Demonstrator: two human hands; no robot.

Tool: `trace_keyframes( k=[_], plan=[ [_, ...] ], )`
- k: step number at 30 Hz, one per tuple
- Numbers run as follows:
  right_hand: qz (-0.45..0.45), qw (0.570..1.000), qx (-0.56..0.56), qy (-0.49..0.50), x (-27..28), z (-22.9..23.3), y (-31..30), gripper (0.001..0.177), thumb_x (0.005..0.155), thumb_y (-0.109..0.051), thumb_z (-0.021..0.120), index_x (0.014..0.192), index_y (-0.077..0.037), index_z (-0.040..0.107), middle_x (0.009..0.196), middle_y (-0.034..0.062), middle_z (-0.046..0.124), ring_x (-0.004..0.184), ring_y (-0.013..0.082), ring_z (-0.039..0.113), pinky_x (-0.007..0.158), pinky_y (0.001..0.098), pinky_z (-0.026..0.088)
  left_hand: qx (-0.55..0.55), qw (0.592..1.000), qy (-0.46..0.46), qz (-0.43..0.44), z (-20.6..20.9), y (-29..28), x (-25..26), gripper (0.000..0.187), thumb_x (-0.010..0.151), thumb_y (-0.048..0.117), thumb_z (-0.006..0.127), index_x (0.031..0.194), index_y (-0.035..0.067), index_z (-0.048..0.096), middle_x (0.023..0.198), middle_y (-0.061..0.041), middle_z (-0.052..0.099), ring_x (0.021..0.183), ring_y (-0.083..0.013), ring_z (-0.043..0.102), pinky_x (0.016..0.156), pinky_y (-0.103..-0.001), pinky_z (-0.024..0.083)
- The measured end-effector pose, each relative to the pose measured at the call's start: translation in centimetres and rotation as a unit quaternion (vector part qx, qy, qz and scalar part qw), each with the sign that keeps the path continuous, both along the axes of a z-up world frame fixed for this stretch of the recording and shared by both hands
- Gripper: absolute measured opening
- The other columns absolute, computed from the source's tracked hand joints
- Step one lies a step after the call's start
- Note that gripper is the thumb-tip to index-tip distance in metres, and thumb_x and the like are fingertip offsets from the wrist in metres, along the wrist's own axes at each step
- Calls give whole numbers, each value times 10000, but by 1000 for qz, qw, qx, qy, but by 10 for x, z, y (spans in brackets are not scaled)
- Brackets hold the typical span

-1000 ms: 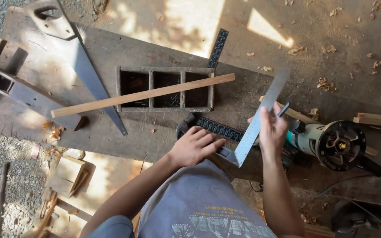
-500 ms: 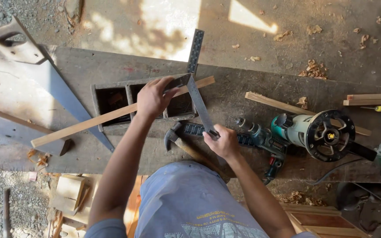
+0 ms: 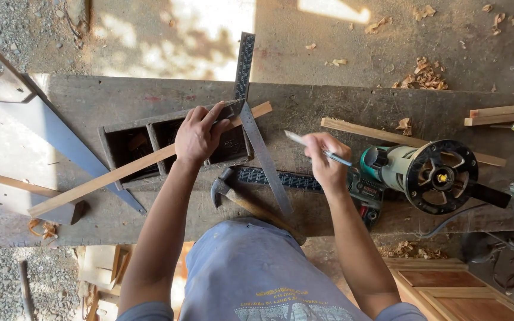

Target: The recorder measures a piece of wood with a square ruler and marks it with a pen, then cuts the wood using a hand saw.

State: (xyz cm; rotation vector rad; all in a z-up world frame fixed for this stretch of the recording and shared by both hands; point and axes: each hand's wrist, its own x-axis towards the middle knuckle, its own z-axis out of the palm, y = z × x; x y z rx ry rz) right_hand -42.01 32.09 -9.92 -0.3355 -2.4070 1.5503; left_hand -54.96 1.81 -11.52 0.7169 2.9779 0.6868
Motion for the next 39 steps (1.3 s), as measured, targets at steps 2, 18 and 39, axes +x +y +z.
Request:
trace_keyframes(
  k=[2,18,39],
  plan=[
    [34,999,14,31,-20,10,-12,256,1058,-218,620,983,0,733,831,118,767,647,151,744,498,266,567,3,1000,-25,6,7,2,-1,465,1019,466,633,1405,206,646,975,-54,628,956,-246,647,815,-387,558],
    [146,989,1,34,-65,-7,-30,293,1045,-255,664,1184,-5,726,1066,162,781,951,228,796,715,298,673,29,998,-50,28,8,4,-2,385,1013,457,639,1302,206,682,935,-44,622,937,-236,653,787,-396,558],
    [166,984,54,37,-75,-2,-32,227,1006,-229,724,1119,-37,769,1079,153,779,995,238,770,837,349,644,27,999,-38,19,6,3,-3,395,1012,450,654,1316,198,681,909,-47,610,885,-225,654,740,-385,560]
  ],
)
